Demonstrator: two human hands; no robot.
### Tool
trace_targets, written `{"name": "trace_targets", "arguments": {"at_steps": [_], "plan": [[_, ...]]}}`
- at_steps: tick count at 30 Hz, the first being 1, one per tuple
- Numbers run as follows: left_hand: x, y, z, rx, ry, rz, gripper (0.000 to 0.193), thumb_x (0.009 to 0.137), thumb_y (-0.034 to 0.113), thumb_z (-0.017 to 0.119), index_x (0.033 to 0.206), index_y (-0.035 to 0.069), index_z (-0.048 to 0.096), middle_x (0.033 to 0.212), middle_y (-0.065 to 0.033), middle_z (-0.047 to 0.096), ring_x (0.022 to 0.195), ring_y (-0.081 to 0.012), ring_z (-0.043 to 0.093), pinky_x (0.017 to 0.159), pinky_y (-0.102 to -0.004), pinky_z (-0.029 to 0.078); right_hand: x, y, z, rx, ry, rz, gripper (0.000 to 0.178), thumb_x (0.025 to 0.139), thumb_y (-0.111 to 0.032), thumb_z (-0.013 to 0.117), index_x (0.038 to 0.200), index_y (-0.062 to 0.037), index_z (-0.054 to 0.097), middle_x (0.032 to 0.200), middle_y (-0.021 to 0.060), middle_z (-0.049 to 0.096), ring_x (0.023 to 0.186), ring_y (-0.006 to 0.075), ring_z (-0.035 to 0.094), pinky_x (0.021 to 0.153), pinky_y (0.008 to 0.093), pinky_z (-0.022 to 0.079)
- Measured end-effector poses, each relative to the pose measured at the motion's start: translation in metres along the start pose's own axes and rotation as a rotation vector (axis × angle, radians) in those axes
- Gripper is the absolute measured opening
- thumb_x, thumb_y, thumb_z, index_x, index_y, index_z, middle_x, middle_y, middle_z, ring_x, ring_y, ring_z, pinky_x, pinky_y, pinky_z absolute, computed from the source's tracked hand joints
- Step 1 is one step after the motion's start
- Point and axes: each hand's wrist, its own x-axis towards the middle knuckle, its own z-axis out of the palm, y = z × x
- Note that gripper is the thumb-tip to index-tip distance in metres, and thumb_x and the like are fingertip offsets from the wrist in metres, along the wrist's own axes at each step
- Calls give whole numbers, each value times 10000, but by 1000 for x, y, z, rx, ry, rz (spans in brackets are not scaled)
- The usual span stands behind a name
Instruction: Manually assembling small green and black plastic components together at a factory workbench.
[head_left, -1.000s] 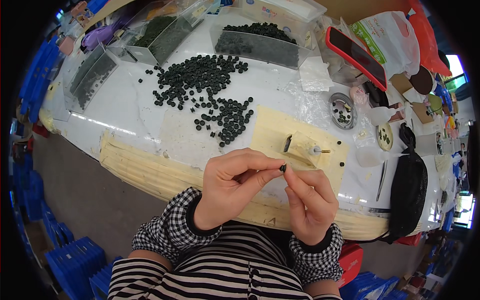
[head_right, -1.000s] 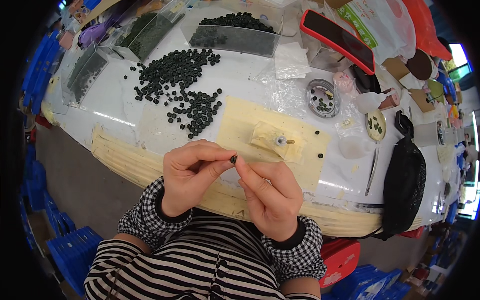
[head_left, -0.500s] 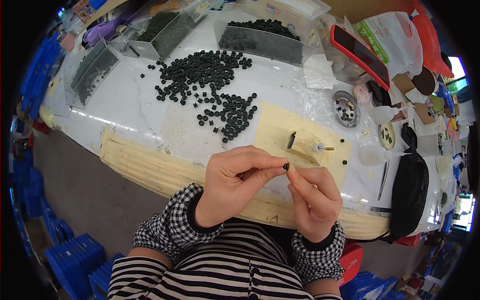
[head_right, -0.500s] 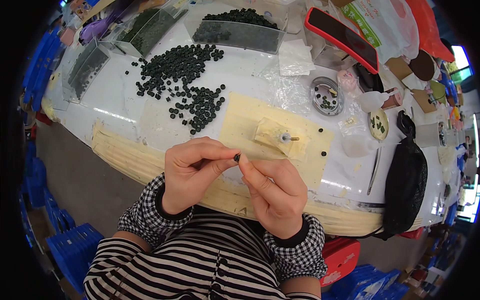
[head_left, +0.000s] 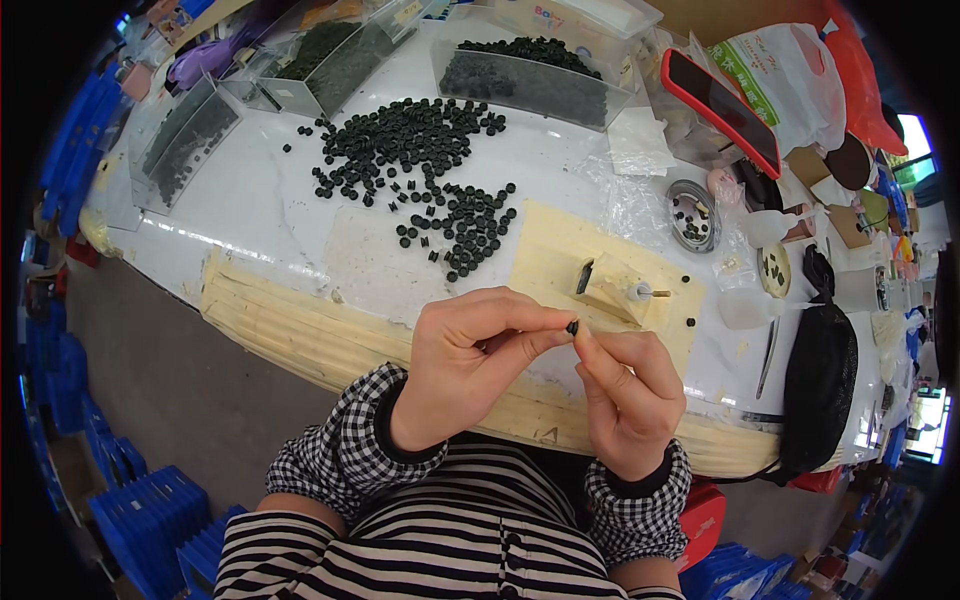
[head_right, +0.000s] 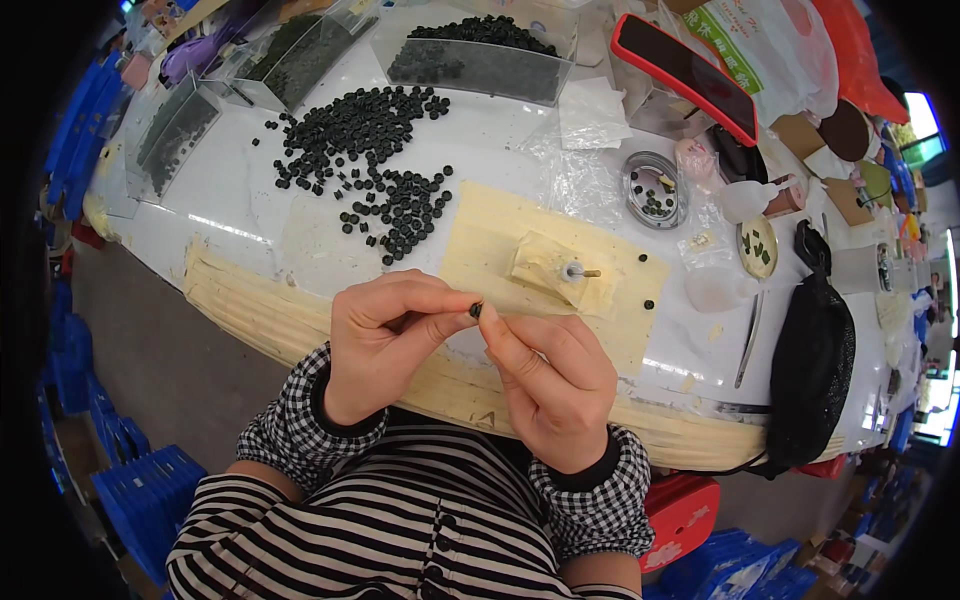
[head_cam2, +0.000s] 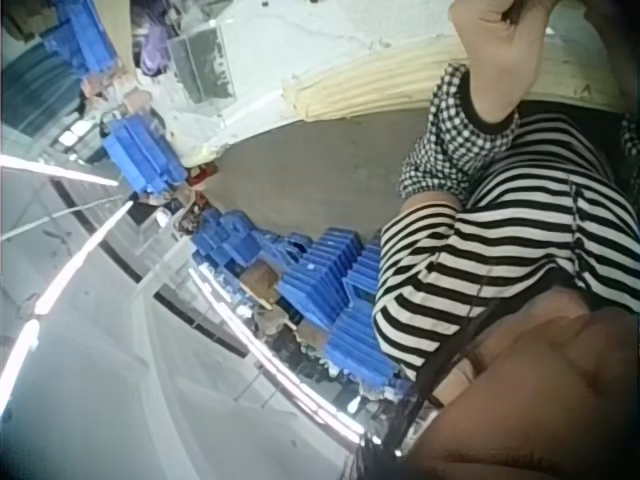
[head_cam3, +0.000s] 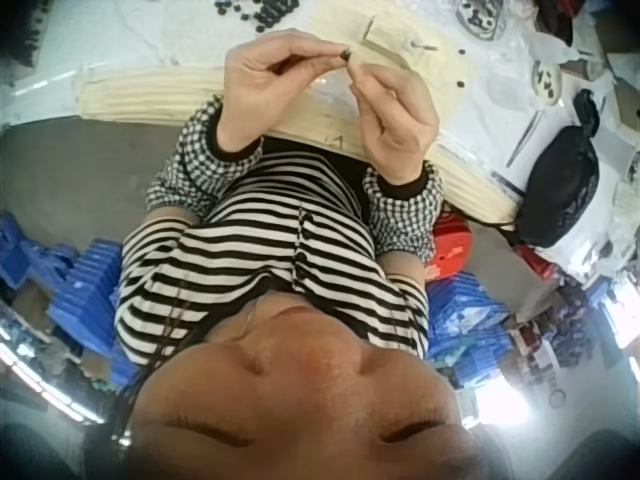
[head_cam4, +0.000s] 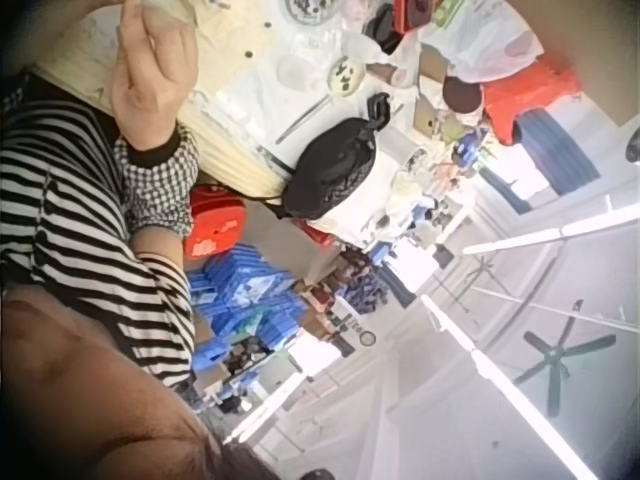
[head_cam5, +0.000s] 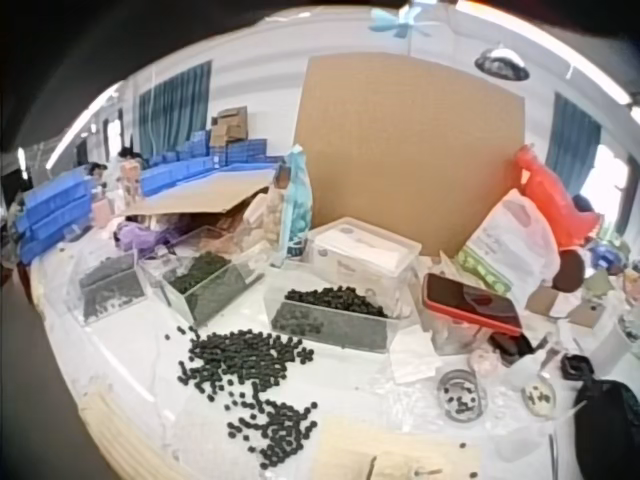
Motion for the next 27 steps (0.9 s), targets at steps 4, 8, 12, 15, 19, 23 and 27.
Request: {"name": "trace_targets", "arguments": {"at_steps": [4, 8, 12, 15, 19, 23, 27], "plan": [[1, 2, -1, 18, -13, -23, 163, 827, -70, 668, 974, -14, 709, 832, -72, 669, 685, -61, 572, 584, -172, 431, 2, 0, -1, -16, -5, -12, 421, 705, 77, 704, 1113, -28, 695, 881, 71, 632, 707, 207, 572, 624, 298, 477], [0, 3, 1, -7, 18, -88, 153, 824, -85, 668, 958, -22, 704, 825, -51, 655, 655, -40, 535, 560, -164, 401, -1, -3, 2, 12, 29, 44, 403, 723, 73, 703, 1113, -29, 694, 883, 82, 634, 718, 206, 583, 636, 288, 483], [2, 4, 0, 127, 15, -27, 140, 816, 17, 708, 955, 27, 715, 736, -19, 625, 519, -37, 400, 470, -204, 303, -3, -3, 1, -18, 91, 76, 385, 736, 78, 697, 1107, -22, 694, 878, 89, 632, 729, 203, 592, 647, 278, 485], [5, 12, -12, 351, -17, 62, 121, 803, 22, 707, 924, 25, 704, 688, -31, 581, 510, -90, 437, 473, -233, 334, -4, -3, -1, -41, 132, 90, 380, 740, 88, 687, 1106, -16, 692, 872, 91, 628, 729, 199, 591, 648, 274, 483], [22, 17, -44, 688, -22, 169, 136, 799, 26, 690, 934, 23, 678, 674, -62, 541, 533, -162, 484, 500, -273, 395, -5, -5, 0, -27, 120, 87, 384, 742, 95, 678, 1110, -14, 690, 867, 95, 621, 722, 197, 584, 645, 272, 478], [39, 22, -69, 792, 3, 115, 202, 854, 13, 629, 1055, 17, 642, 715, -21, 496, 636, -102, 472, 588, -226, 378, -6, -5, 1, -20, 119, 84, 397, 737, 100, 674, 1116, -15, 689, 861, 96, 618, 710, 201, 571, 640, 274, 471], [31, 26, -81, -173, 30, -327, 298, 981, 57, 439, 1257, -44, 485, 1043, -51, 555, 875, -110, 542, 763, -223, 451, -8, -5, 0, -11, 125, 78, 407, 729, 105, 673, 1117, -16, 689, 858, 98, 616, 701, 203, 561, 634, 275, 463]]}}
